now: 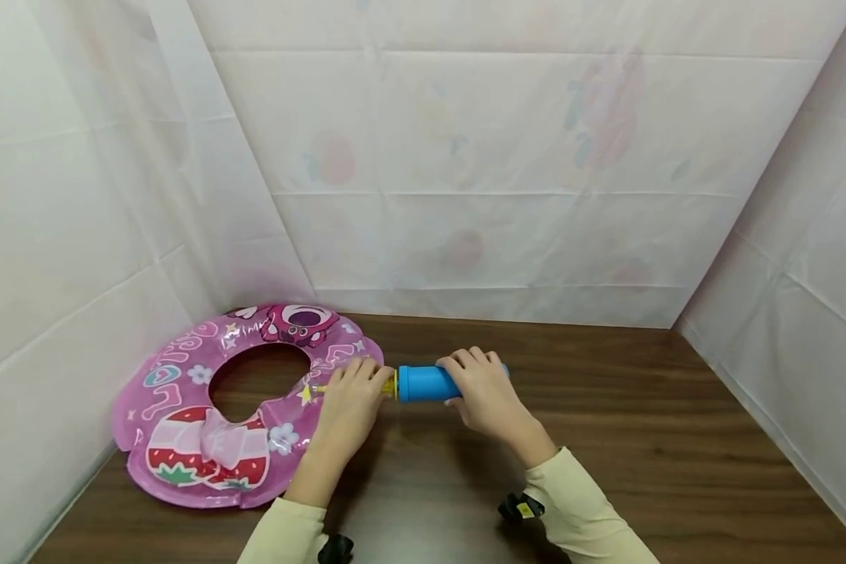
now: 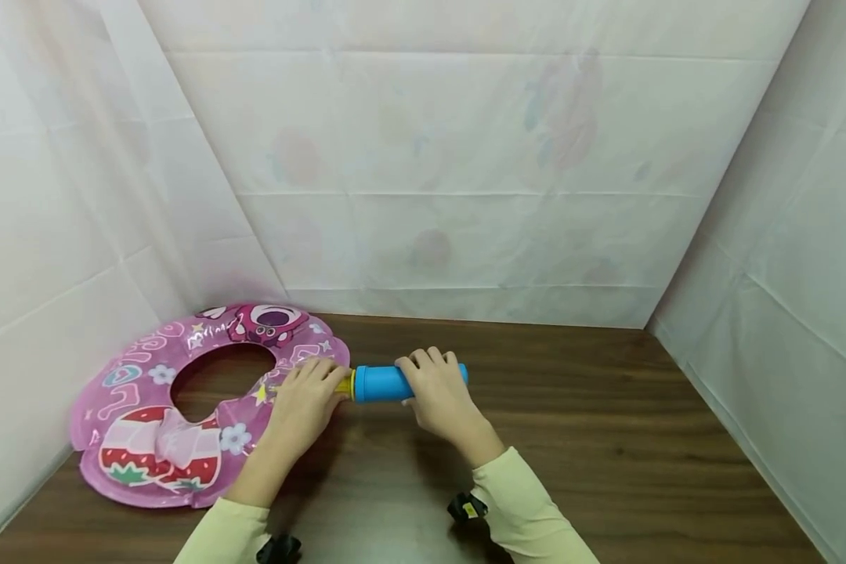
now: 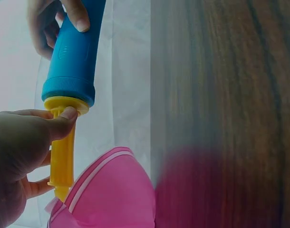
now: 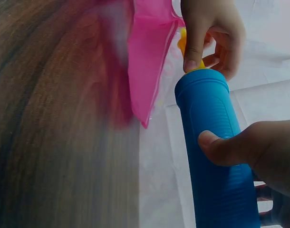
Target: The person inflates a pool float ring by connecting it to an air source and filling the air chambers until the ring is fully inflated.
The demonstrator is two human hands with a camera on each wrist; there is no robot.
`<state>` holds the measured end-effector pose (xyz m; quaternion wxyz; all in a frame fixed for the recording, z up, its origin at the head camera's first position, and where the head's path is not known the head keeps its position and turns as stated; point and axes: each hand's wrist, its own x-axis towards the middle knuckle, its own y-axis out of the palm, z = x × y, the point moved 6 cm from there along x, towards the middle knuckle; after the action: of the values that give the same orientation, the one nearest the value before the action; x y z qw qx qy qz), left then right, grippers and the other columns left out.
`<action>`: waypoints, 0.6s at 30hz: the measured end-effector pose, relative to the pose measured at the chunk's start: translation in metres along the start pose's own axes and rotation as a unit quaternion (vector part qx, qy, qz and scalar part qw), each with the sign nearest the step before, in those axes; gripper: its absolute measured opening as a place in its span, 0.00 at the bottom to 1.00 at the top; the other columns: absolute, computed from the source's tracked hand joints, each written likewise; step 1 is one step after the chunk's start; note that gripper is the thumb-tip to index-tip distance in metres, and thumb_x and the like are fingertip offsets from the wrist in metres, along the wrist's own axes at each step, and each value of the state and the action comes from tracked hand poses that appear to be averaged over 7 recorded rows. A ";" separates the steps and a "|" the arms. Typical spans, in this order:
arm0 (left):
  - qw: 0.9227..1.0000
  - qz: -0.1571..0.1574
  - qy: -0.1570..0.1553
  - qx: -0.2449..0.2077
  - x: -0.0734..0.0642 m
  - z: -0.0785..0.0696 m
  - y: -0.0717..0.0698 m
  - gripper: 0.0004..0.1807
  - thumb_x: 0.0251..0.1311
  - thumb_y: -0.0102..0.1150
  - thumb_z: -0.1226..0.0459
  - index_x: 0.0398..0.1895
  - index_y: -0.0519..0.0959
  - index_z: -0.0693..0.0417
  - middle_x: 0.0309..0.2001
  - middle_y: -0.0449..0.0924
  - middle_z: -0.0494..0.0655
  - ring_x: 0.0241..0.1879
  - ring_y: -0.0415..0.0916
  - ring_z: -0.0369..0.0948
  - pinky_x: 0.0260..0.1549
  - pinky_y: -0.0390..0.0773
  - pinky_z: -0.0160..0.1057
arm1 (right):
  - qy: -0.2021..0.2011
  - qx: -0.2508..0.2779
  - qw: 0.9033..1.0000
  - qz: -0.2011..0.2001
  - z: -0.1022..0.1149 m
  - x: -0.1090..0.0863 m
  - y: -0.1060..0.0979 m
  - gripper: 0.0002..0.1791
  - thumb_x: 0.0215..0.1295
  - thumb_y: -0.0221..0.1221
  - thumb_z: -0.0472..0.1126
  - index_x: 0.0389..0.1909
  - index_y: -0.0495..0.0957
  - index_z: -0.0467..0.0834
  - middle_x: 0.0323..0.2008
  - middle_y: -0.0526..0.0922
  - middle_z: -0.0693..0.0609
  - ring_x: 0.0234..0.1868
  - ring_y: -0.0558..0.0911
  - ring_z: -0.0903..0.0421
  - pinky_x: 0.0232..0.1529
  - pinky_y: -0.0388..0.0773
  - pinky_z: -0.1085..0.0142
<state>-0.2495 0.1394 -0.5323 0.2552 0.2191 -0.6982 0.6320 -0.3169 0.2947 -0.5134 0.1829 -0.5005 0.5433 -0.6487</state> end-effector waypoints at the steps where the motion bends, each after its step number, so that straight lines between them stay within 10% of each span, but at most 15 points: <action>1: 1.000 0.001 -0.001 0.002 0.000 0.000 0.000 0.21 0.41 0.77 0.63 0.42 0.81 0.51 0.40 0.81 0.50 0.45 0.77 0.49 0.44 0.81 0.50 | 0.001 0.004 1.000 -0.002 0.000 0.000 0.001 0.32 0.45 0.75 0.46 0.53 0.75 0.46 0.47 0.81 0.48 0.48 0.78 0.49 0.47 0.77 0.51; 18: 1.000 0.005 -0.003 -0.024 0.001 0.008 0.002 0.17 0.43 0.76 0.63 0.38 0.82 0.50 0.38 0.83 0.48 0.43 0.79 0.47 0.43 0.82 0.49 | -0.024 0.032 0.999 -0.012 -0.022 -0.009 0.012 0.32 0.47 0.74 0.45 0.55 0.73 0.47 0.50 0.80 0.50 0.50 0.78 0.50 0.49 0.77 0.52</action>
<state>-0.2523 0.1320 -0.5332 0.2547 0.2115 -0.7149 0.6159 -0.3358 0.3090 -0.5263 0.2045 -0.5164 0.5120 -0.6553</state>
